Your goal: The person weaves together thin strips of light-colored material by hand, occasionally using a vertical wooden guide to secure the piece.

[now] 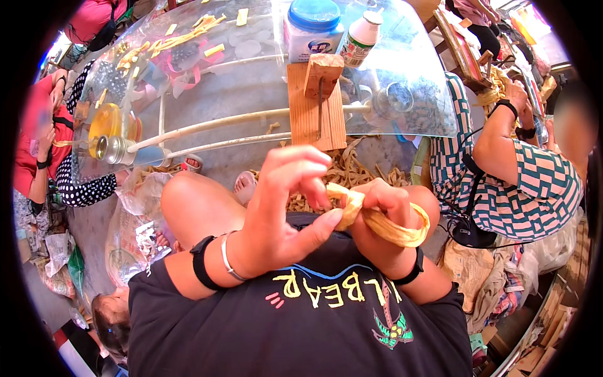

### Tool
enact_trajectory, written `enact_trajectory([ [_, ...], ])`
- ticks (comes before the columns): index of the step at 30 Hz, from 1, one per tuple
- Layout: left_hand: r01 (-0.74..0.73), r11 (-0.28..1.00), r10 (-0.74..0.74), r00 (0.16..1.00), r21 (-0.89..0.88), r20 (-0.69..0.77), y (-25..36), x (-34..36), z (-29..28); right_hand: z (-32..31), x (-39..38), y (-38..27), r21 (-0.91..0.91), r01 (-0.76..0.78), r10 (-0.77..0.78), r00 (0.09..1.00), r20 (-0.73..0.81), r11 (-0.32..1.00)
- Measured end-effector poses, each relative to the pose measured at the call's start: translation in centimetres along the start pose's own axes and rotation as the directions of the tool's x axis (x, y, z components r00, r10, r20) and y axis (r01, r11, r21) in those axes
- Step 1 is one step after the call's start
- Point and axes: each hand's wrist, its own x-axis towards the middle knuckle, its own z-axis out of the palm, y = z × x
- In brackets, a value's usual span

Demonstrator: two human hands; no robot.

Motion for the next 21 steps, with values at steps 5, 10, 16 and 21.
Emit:
enact_trajectory([
  [5,0.124,0.986,-0.159,0.912,0.115,0.378,0.6,1.0,-1.6,0.0,-0.1,-0.4,0.086,0.027,-0.035,0.995,0.090,0.996],
  [10,0.031,0.994,-0.063,0.939,0.101,0.339,1.0,1.2,-2.0,-0.6,2.1,-1.3,-0.163,0.078,-0.028,0.957,0.289,0.984],
  [16,0.296,0.912,-0.385,0.856,0.283,0.345,1.6,-0.1,-6.8,-2.7,3.1,-2.2,-0.242,0.057,0.030,0.940,0.341,0.969],
  [21,0.088,0.941,-0.194,0.932,0.327,0.307,1.1,0.8,-6.5,-2.1,2.6,-1.7,-0.162,-0.048,0.104,0.927,0.362,0.986],
])
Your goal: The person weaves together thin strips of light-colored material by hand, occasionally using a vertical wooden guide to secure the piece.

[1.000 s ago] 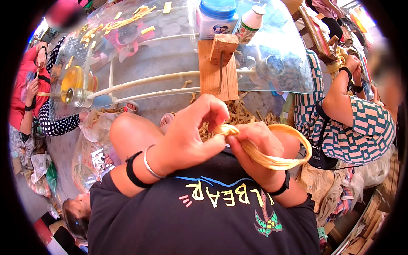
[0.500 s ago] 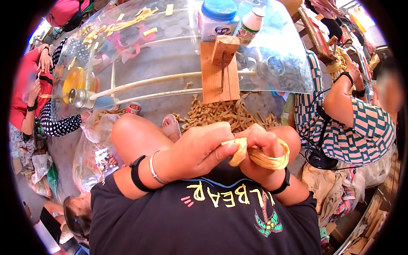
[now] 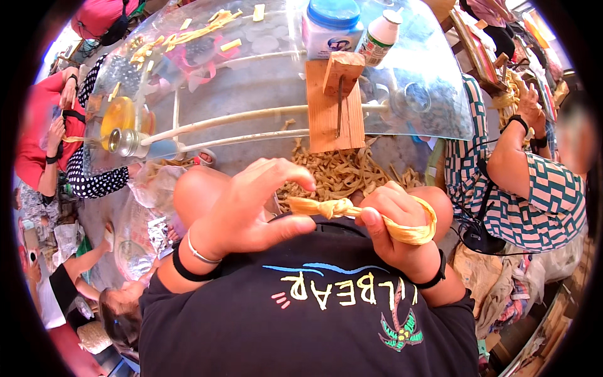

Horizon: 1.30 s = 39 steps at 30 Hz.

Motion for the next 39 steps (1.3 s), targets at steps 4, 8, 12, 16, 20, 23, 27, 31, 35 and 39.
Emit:
enact_trajectory([
  [4,-0.181,0.965,0.178,0.983,0.189,0.037,1.3,1.7,1.1,0.8,0.2,-0.3,0.083,-0.062,0.068,0.995,-0.074,0.995],
  [8,-0.178,0.962,0.192,0.980,0.205,-0.050,1.6,2.1,2.9,0.9,0.2,-0.1,0.189,-0.080,0.096,0.992,-0.077,0.979],
  [12,-0.107,0.986,0.111,0.994,0.128,-0.024,2.2,2.2,3.0,1.3,0.3,0.4,0.218,-0.053,0.064,0.997,-0.044,0.975],
  [16,-0.013,0.998,0.015,1.000,-0.054,0.023,2.4,2.2,3.4,1.1,0.1,0.3,0.192,-0.030,0.044,0.997,-0.067,0.981],
  [20,-0.075,0.996,0.074,0.997,-0.051,-0.012,2.0,2.1,3.7,0.9,0.0,0.1,0.182,-0.013,0.031,0.995,-0.094,0.983],
  [23,-0.093,0.991,0.091,0.995,-0.095,-0.027,2.1,2.2,3.8,0.9,0.0,0.3,0.179,-0.034,0.050,0.995,-0.086,0.983],
  [27,-0.036,0.976,0.037,0.999,-0.214,0.000,1.6,1.9,3.3,1.1,-0.2,0.5,0.319,-0.057,0.078,0.996,-0.053,0.946],
  [31,0.115,0.965,-0.107,0.993,-0.235,0.048,1.5,1.2,2.6,1.5,-0.7,0.1,0.458,-0.141,0.182,0.982,-0.047,0.877],
  [35,0.235,0.909,-0.222,0.972,-0.343,0.078,1.0,0.9,3.2,1.4,-0.4,-0.4,0.496,-0.241,0.270,0.963,0.014,0.834],
  [39,0.181,0.919,-0.183,0.983,-0.350,0.027,0.7,0.8,3.4,1.1,-0.6,-0.1,0.533,-0.297,0.311,0.948,0.066,0.793],
])
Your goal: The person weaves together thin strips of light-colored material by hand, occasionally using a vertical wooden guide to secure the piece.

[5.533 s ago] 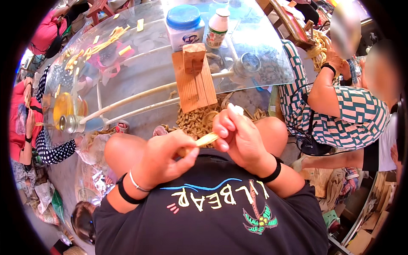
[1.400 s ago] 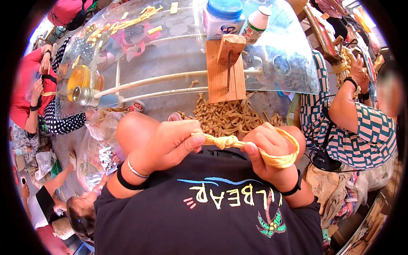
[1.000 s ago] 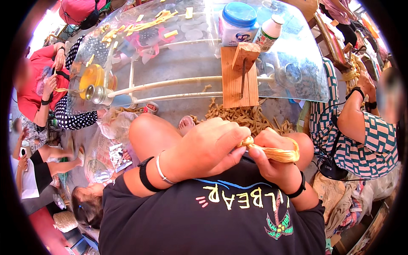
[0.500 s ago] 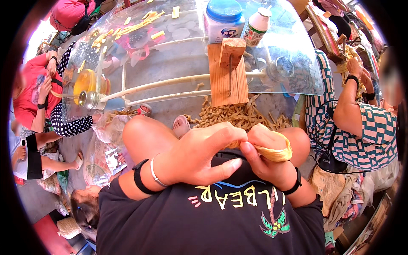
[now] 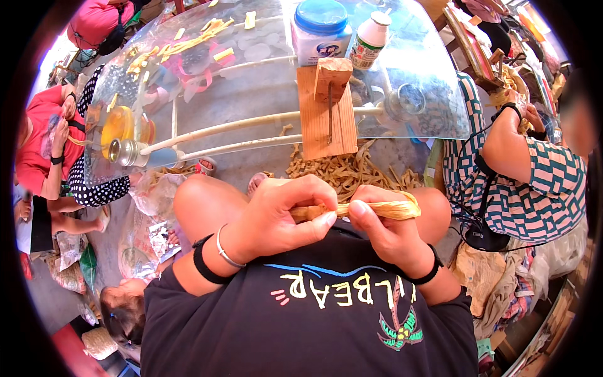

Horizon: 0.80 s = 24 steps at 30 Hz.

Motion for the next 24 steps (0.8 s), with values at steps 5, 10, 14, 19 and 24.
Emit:
enact_trajectory([
  [5,0.072,0.986,-0.102,0.974,-0.150,-0.203,-0.1,-0.5,-1.1,0.7,-0.6,0.9,0.039,0.162,-0.154,0.975,-0.159,0.986],
  [10,-0.208,0.961,0.177,0.969,-0.184,-0.174,-1.1,1.2,-1.3,0.7,0.9,1.5,0.429,-0.393,0.366,0.919,0.148,0.813],
  [14,-0.050,0.908,0.010,0.995,-0.416,-0.099,0.0,0.2,-0.1,-0.4,0.6,1.8,0.192,-0.491,0.375,0.819,0.434,0.850],
  [19,-0.009,0.988,0.040,0.979,-0.156,0.200,-1.7,0.0,-0.2,0.6,1.5,2.0,0.123,0.066,-0.066,0.998,-0.002,0.990],
  [24,0.137,0.974,-0.125,0.989,0.181,-0.077,-1.3,1.4,-0.8,0.3,3.4,3.6,-0.069,0.084,-0.096,0.975,-0.200,0.994],
])
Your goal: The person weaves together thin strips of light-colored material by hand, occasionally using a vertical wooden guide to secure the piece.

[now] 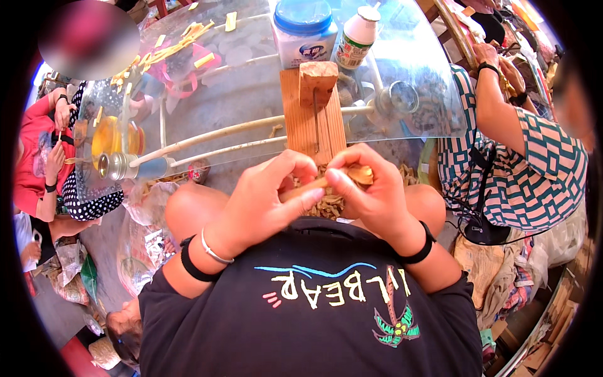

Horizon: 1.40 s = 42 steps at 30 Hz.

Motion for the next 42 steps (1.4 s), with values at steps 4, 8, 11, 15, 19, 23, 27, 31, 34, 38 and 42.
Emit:
enact_trajectory([
  [4,0.049,0.999,-0.048,0.994,0.011,-0.102,-1.2,1.9,-1.8,-0.9,2.4,1.2,0.078,-0.096,0.104,0.989,-0.104,0.992],
  [8,-0.014,0.989,0.045,0.976,0.148,-0.211,-2.8,4.9,-1.9,-1.0,5.1,3.4,-0.258,0.123,-0.165,0.975,-0.147,0.958],
  [11,-0.025,0.938,0.140,0.939,0.347,-0.313,-4.5,7.0,-0.3,-0.4,6.1,4.5,-0.473,0.184,-0.284,0.947,-0.149,0.862],
  [15,0.025,0.997,0.000,0.952,0.078,-0.307,-5.8,6.0,-0.5,-1.6,5.5,4.0,-0.369,0.108,-0.165,0.978,-0.127,0.923],
  [19,0.032,0.933,-0.122,0.965,-0.358,-0.231,-4.1,3.8,-0.8,-2.8,3.8,2.1,-0.414,0.315,-0.293,0.949,0.116,0.854],
  [23,-0.021,0.849,-0.041,0.993,-0.527,-0.107,-0.7,3.1,1.0,-0.2,2.2,0.1,-0.347,0.291,-0.269,0.957,0.111,0.891],
  [27,0.070,0.804,-0.111,0.993,-0.590,-0.034,1.2,2.8,1.3,0.6,1.2,-0.8,-0.032,0.256,-0.256,0.967,-0.010,0.966],
  [31,0.114,0.870,-0.095,0.993,-0.479,0.062,0.7,1.6,1.4,-1.4,0.6,-3.2,0.662,0.089,-0.066,0.996,-0.060,0.744],
  [34,0.042,0.951,-0.042,0.999,-0.306,0.006,0.6,1.3,0.7,-5.2,0.4,-4.2,0.465,-0.092,0.040,0.992,0.119,0.880],
  [38,-0.150,0.988,0.151,0.989,-0.035,0.010,2.5,1.8,0.3,-3.0,-1.2,-4.4,-0.568,-0.028,0.341,0.823,0.453,0.823],
  [42,-0.350,0.913,0.367,0.929,0.210,-0.052,1.4,2.9,2.2,-1.3,-1.8,-3.3,-0.213,-0.162,0.267,0.565,0.781,0.964],
])
